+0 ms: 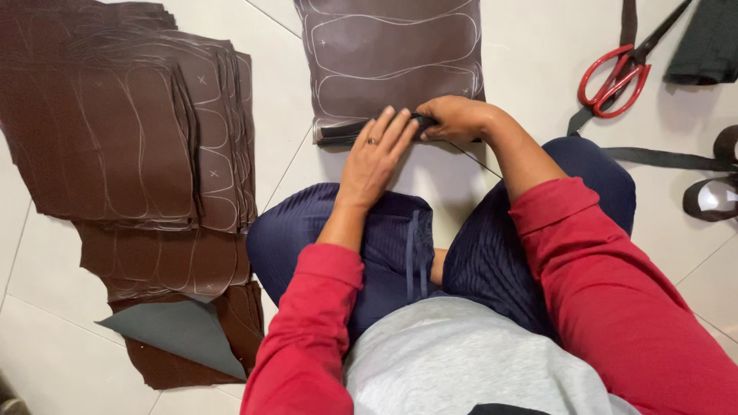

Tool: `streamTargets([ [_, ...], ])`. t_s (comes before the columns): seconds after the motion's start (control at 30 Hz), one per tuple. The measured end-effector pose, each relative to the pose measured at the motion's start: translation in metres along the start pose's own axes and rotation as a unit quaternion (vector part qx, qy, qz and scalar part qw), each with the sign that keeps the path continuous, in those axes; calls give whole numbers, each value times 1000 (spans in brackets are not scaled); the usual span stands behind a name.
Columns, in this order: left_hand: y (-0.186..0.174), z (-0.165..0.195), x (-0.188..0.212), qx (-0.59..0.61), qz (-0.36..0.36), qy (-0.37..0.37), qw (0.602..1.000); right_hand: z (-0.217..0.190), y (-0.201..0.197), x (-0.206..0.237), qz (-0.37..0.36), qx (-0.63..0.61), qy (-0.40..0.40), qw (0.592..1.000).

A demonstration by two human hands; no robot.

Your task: The person sits on the floor and repeatedly rolls stacks of brown patterned fabric into bundles. They secure each bundle with a dark strap, trimming the excess strap with scissors. The person then places the finished bundles aside and repeats the process with additional stacks.

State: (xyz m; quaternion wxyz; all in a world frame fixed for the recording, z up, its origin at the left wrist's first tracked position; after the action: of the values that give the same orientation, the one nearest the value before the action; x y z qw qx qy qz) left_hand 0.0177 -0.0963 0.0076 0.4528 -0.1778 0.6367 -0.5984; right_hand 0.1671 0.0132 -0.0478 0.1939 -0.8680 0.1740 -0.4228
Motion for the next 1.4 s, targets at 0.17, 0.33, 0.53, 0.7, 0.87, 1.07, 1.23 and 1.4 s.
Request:
streamTargets([
  [0.17, 26, -16, -3, 12, -59, -22, 998, -3, -6, 9, 31, 8, 24, 999],
  [0.33, 34, -25, 0, 52, -56, -38, 996, -28, -12, 53, 286, 27, -46, 957],
  [0.53, 30, -29, -5, 28, -49, -47, 997, -76, 42, 96, 433, 239, -102, 863],
  [0.7, 26, -26, -9, 29, -48, -63, 996, -75, 45, 82, 466, 314, -54, 826],
  [0.87, 19, -35, -10, 125, -57, -75, 988, -57, 32, 62, 411, 271, -86, 866],
  [1.07, 3, -70, 8, 198, -55, -187, 961, -45, 20, 53, 350, 162, -134, 913],
  [1.23, 18, -86, 23, 217, -121, -308, 918, -43, 13, 50, 307, 140, -126, 933],
  [1.4, 29, -94, 29, 165, -96, -396, 898, -48, 9, 51, 303, 98, -115, 941],
])
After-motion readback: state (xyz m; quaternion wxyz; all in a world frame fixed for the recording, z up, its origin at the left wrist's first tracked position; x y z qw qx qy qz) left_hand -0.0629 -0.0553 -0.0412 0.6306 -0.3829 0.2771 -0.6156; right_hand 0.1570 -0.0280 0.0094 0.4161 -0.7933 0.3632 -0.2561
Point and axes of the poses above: each hand's wrist, its own x-axis away from the middle knuckle, its own y-axis out of the palm, z = x × y, the point moved 5 cm from there along -x, towards the middle knuckle, and after that the axes turned 8 degrees about y, right-handed, at the moved point
